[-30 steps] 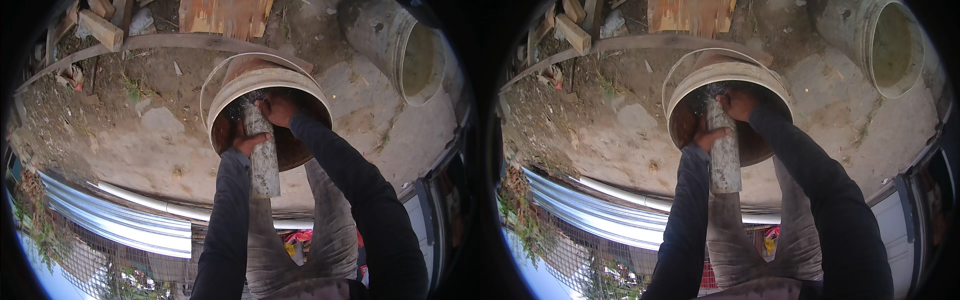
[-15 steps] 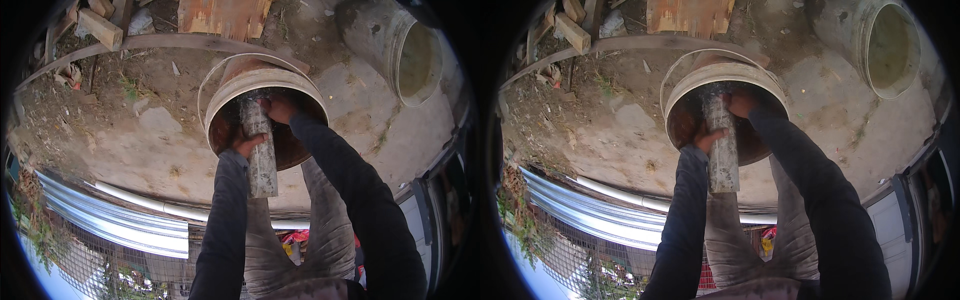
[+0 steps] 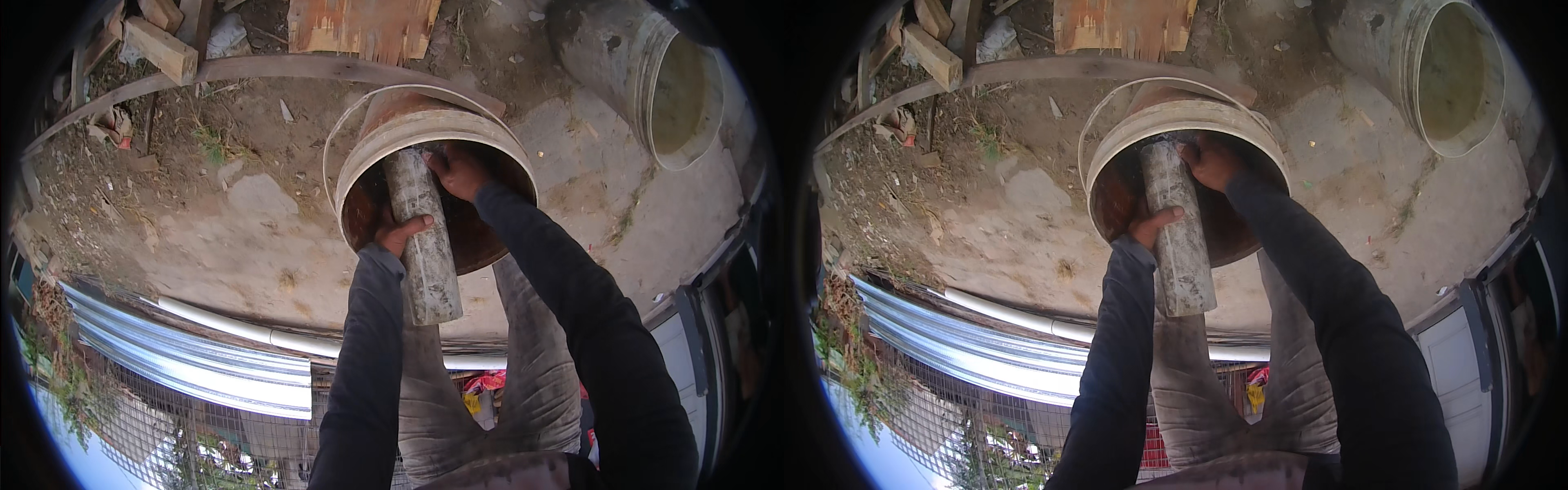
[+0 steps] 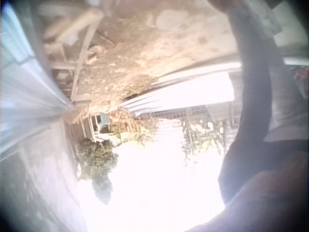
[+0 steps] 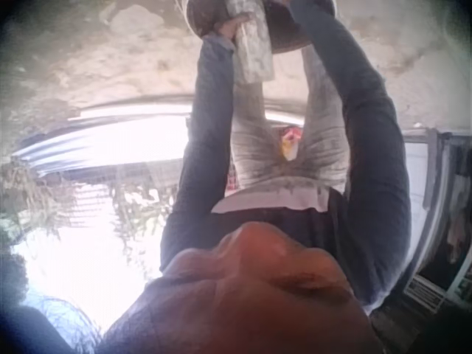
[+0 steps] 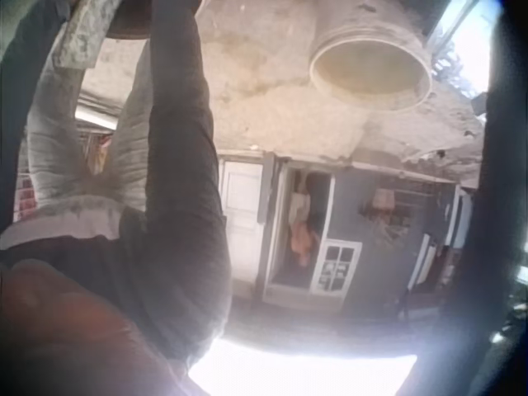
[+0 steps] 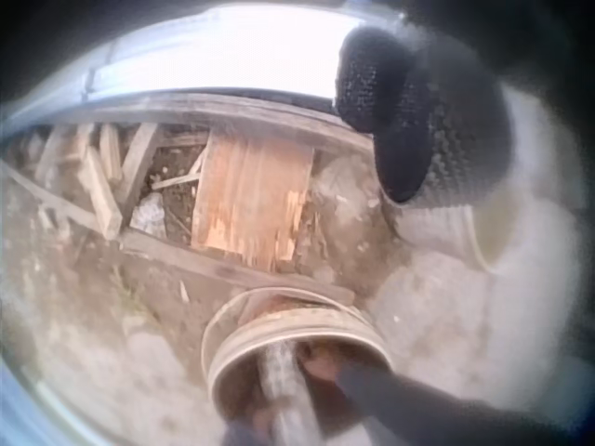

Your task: The person cleans a section of white pipe by dipping it into a bucket of water and using a scraper to remove dirt from the surface. They rotate the pipe by hand while scraping the exterior.

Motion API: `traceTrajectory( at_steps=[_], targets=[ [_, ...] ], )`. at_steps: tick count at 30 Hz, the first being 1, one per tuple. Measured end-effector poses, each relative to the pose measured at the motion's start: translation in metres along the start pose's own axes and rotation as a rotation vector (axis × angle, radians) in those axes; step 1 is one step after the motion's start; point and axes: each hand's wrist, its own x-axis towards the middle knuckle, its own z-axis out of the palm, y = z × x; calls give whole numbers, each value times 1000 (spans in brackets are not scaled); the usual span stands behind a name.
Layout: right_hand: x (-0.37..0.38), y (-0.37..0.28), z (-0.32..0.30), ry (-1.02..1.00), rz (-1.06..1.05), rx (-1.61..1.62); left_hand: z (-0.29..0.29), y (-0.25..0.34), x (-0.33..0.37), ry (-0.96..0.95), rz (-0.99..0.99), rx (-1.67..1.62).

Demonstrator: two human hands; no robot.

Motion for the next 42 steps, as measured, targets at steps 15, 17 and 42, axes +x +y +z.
traceTrajectory(
  at_steps=[15,17,42],
  targets=[
    [-10,-14,-6,0,-147,-204,11,1,2,49,60,70],
    [-11,-22,-12,6,-91,-131,16,5,-1,76,19,78],
    [-22,-50,8,-116,-38,-376,11,-38,3,268,348,421]
  ],
)
